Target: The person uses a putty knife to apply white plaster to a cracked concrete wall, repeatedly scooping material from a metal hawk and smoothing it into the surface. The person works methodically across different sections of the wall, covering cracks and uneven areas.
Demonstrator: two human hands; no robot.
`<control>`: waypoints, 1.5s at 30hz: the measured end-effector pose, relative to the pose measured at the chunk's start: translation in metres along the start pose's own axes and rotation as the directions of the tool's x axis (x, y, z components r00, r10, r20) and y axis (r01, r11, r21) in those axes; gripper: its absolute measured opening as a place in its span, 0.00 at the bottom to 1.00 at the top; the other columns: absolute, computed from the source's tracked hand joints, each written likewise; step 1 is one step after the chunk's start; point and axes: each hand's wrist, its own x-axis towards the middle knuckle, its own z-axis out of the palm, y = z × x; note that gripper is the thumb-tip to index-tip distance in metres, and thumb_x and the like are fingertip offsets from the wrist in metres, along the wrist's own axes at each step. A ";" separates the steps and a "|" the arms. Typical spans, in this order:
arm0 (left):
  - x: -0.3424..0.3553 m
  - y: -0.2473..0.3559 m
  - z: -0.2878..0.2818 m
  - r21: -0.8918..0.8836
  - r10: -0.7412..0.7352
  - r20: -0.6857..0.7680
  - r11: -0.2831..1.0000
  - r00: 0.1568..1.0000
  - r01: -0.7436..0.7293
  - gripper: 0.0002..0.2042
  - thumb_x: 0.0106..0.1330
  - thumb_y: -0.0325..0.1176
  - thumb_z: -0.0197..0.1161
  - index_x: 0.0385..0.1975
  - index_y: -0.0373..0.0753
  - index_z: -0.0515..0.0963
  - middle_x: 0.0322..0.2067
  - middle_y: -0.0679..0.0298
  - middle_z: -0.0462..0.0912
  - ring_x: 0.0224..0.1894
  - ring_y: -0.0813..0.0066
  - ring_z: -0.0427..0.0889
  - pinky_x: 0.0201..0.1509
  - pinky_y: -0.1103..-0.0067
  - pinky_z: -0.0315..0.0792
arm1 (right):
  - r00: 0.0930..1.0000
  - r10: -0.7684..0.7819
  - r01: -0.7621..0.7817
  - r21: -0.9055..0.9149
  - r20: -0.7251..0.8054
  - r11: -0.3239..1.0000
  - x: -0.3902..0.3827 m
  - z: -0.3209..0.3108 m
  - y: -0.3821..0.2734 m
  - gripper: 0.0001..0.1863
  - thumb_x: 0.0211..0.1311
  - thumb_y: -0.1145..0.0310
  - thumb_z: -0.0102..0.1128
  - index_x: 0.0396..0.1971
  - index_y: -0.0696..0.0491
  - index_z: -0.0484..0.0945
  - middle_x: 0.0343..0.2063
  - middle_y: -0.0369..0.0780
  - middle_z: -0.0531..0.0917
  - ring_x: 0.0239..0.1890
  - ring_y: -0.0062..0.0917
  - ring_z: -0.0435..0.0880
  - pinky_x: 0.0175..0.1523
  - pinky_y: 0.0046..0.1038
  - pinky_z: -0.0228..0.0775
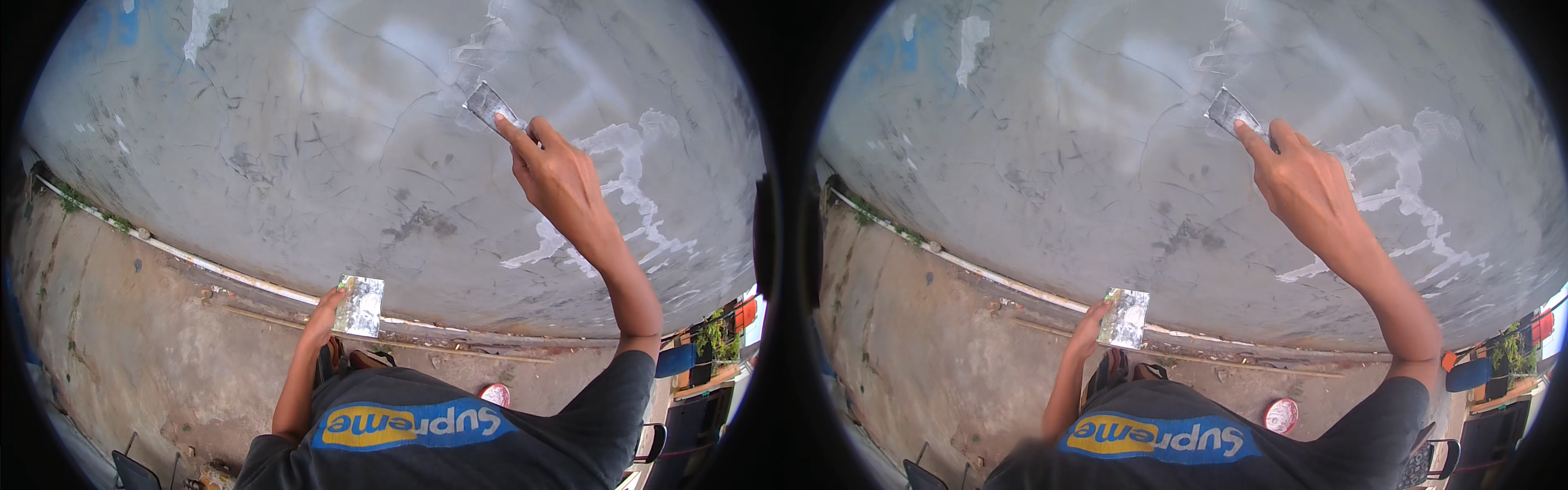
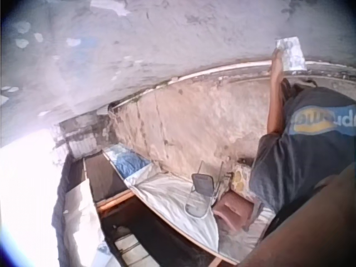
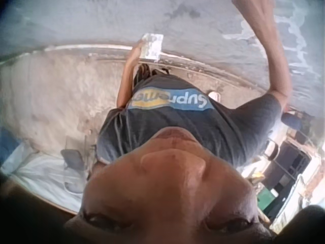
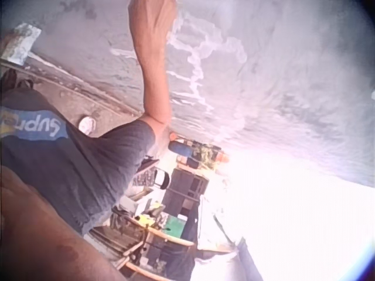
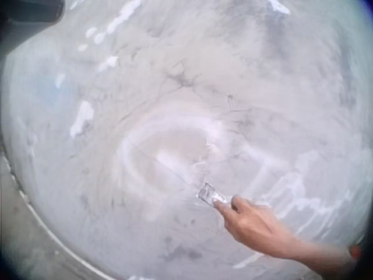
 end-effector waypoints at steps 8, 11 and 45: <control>-0.029 0.004 0.034 -0.042 0.031 -0.067 0.999 0.997 -0.034 0.30 0.76 0.45 0.49 0.68 0.27 0.59 0.66 0.51 0.66 0.70 0.65 0.61 0.72 0.74 0.53 | 0.946 -0.285 0.292 0.020 -0.152 0.956 0.054 0.045 0.016 0.26 0.53 0.83 0.62 0.54 0.48 0.78 0.44 0.42 0.75 0.23 0.31 0.78 0.24 0.32 0.71; -0.014 -0.032 0.018 -0.117 0.064 -0.026 0.991 0.998 -0.066 0.30 0.76 0.45 0.50 0.68 0.27 0.60 0.66 0.52 0.67 0.69 0.66 0.61 0.72 0.74 0.53 | 0.919 -0.388 0.392 0.054 -0.072 0.918 0.051 0.047 0.026 0.25 0.55 0.86 0.56 0.54 0.53 0.78 0.44 0.44 0.75 0.31 0.31 0.81 0.26 0.31 0.74; 0.060 0.122 -0.090 0.244 -0.153 0.129 0.962 0.980 0.119 0.32 0.74 0.43 0.54 0.68 0.26 0.56 0.62 0.52 0.70 0.62 0.68 0.72 0.64 0.74 0.68 | 0.846 0.459 -0.432 0.155 -0.271 0.888 0.041 0.082 -0.105 0.28 0.51 0.85 0.63 0.54 0.52 0.80 0.52 0.40 0.80 0.28 0.27 0.82 0.30 0.25 0.73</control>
